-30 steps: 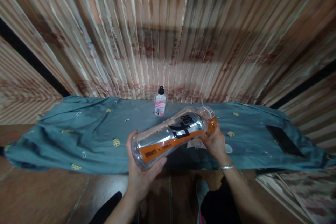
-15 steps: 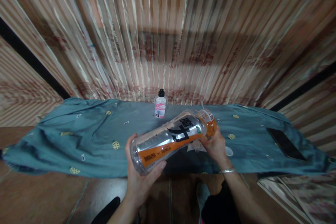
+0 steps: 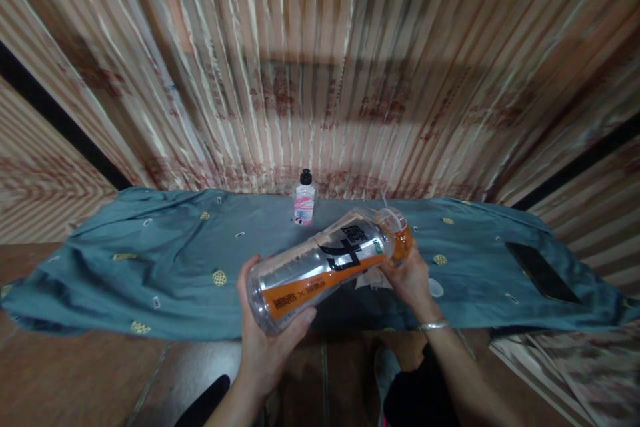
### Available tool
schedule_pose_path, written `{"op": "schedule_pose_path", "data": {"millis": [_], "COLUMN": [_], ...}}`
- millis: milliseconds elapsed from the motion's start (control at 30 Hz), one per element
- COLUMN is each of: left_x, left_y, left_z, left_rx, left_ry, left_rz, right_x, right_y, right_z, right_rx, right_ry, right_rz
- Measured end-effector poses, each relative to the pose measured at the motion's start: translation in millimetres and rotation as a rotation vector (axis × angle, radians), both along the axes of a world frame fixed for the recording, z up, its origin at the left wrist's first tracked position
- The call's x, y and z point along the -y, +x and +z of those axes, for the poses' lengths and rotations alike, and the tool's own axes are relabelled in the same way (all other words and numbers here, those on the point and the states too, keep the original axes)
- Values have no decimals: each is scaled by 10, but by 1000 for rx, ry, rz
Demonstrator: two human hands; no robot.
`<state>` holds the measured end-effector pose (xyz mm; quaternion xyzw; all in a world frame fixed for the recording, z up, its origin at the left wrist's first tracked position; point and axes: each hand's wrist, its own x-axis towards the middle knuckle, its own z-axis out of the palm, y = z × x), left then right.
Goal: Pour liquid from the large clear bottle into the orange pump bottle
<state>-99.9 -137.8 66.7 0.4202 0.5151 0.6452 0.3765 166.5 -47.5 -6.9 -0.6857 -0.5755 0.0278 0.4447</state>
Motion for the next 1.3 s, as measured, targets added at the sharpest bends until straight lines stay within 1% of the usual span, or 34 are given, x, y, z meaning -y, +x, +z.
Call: {"op": "schedule_pose_path", "data": {"millis": [200,467,667,867,1067,1300], "left_x": [-1,-3,-11,-13,-12,-15], "left_y": [4,3,5,3,6,-10], "left_z": [5,44,52,75,64,83], "left_rx": [-16,-84,-66,-71,-66,-67], "left_ry": [6,20,27,31,29,23], "left_rz": [13,22,17,21,29,14], "right_x": [5,-7,-3,-1,-5,5], "right_y": [-22,-6,-13,-11,-14,-24], "right_z": [36,1,12,9,10,60], "right_rx": [-17,-9,-8,8,1,-10], "right_ry": [-23,-23,-44,-33,-14,-44], "right_rz": [-6,-30,-48,-41,-38,-19]}}
